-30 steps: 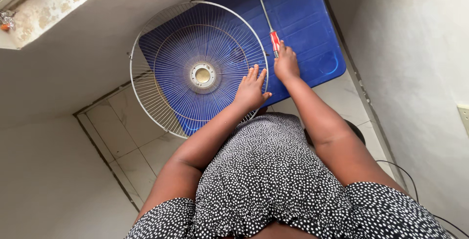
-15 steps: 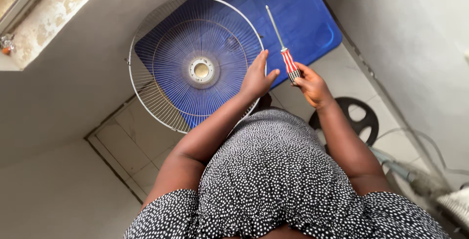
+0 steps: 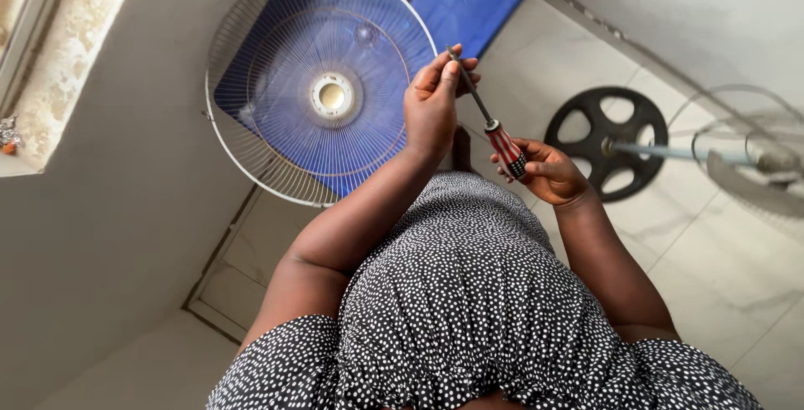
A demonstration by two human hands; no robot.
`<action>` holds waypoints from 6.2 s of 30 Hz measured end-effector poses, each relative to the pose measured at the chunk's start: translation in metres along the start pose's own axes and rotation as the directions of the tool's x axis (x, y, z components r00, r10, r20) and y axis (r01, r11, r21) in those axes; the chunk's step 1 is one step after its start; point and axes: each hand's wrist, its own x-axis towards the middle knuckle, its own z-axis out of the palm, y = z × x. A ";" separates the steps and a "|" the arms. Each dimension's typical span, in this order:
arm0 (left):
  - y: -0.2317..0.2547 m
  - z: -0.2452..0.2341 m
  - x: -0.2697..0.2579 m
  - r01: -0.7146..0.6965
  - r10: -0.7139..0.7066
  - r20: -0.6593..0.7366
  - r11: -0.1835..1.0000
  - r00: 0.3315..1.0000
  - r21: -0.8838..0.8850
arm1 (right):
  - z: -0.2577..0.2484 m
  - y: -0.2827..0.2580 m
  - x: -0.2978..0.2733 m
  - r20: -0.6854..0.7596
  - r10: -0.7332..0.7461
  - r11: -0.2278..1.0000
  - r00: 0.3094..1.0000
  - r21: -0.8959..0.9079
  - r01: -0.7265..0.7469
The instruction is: The person unplugs a standing fan and removes the front wire cage, placing it on a nearby blue stool. Using a screwdriver, they unscrew the central nut to detach the fan blades, which are then placed on the stool. The person continues to loosen the remaining components of the fan.
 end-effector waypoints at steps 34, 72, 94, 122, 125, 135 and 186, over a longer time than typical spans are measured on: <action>-0.108 0.193 -0.337 0.218 -0.318 0.831 0.945 0.456 0.242 | -0.037 0.189 -0.441 -0.288 -0.438 0.855 0.852 0.158 0.493; -0.175 0.364 -0.209 -0.735 -0.387 0.875 0.494 0.293 0.465 | 0.008 -0.004 -0.542 -0.613 -0.789 0.574 -0.039 -0.759 0.306; -0.204 0.415 -0.203 -0.845 0.152 0.833 0.171 0.531 0.507 | -0.016 -0.192 -0.583 -0.290 -0.947 0.262 0.137 -0.946 -0.191; -0.303 0.310 -0.159 -0.206 -0.174 0.218 0.086 0.960 0.975 | -0.061 -0.231 -0.637 -0.055 -0.977 0.081 0.206 -0.990 0.117; -0.310 0.310 -0.166 -0.247 -0.117 0.264 0.140 0.957 0.959 | -0.077 -0.205 -0.660 -0.120 -0.988 0.131 0.095 -0.983 0.126; -0.231 0.414 -0.221 -0.863 0.176 0.878 0.346 0.446 0.369 | -0.056 -0.205 -0.657 -0.255 -0.943 0.254 0.214 -0.967 -0.034; -0.214 0.408 -0.216 -0.826 0.303 0.769 0.195 0.563 0.528 | -0.056 -0.280 -0.511 -0.052 -0.788 -0.338 0.614 -0.797 -0.501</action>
